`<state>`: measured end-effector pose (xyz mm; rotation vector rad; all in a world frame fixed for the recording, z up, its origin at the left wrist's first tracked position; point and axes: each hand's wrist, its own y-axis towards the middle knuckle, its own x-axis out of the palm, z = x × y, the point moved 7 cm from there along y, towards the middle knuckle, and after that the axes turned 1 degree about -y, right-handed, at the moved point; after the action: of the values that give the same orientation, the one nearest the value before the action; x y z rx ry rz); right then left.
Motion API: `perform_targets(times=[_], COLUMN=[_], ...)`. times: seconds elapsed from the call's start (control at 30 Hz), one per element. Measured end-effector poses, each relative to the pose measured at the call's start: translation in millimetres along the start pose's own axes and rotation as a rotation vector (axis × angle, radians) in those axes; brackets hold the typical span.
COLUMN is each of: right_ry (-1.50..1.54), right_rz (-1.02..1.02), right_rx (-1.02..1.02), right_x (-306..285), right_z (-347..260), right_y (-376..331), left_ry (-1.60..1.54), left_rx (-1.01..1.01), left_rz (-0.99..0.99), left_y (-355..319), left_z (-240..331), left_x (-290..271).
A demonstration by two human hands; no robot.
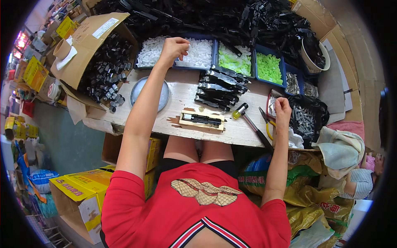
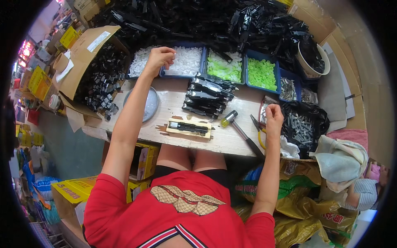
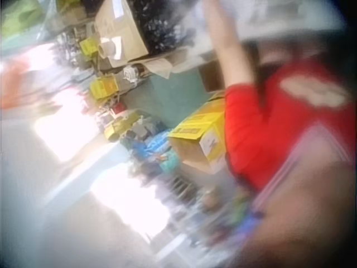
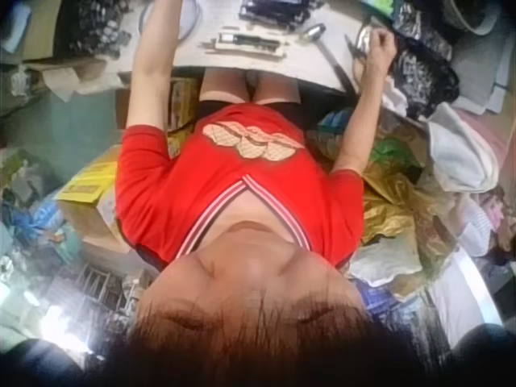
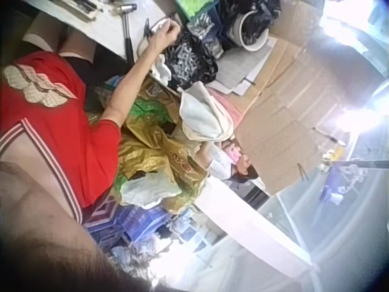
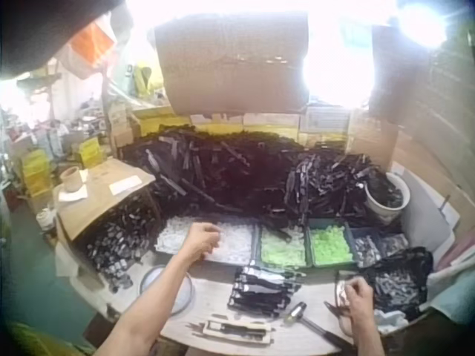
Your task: Assembling small plastic and electronic components into a finished product at a workbench.
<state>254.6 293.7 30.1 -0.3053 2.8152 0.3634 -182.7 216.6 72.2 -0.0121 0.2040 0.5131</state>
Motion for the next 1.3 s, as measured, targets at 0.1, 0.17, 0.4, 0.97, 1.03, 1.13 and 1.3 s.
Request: perform_targets(times=[0.1, 0.17, 0.4, 0.97, 1.03, 1.13, 1.3], right_ry=[0.127, 0.185, 0.532, 0.571, 0.441, 0.169, 0.008], right_rz=[-0.006, -0.023, -0.388, -0.631, -0.599, -0.56, -0.608], right_rx=[0.026, 0.054, 0.096, 0.131, 0.025, -0.176, -0.356], right_x=[11.1, 23.7, 117.1, 179.0, 176.9, 174.7, 185.3], right_z=[-17.0, -37.2, -87.4, -107.7, -114.6, -123.6, -127.9], right_y=[-5.1, -13.6, -69.7, -97.7, -96.4, -94.6, -99.2], left_ry=[-0.344, -0.63, -0.81, -0.832, -0.831, -0.818, -0.776], left_rx=[-0.018, -0.068, -0.213, -0.276, -0.275, -0.264, -0.241], left_rz=[0.007, -0.009, -0.279, -0.266, -0.251, -0.229, -0.206], left_y=[-26.1, -51.7, -175.1, -211.8, -212.3, -213.6, -218.3], left_z=[11.7, 14.8, 2.4, -18.1, -19.7, -22.8, -28.9], left_x=[-6.1, -0.5, 61.6, 75.7, 74.4, 73.2, 69.9])
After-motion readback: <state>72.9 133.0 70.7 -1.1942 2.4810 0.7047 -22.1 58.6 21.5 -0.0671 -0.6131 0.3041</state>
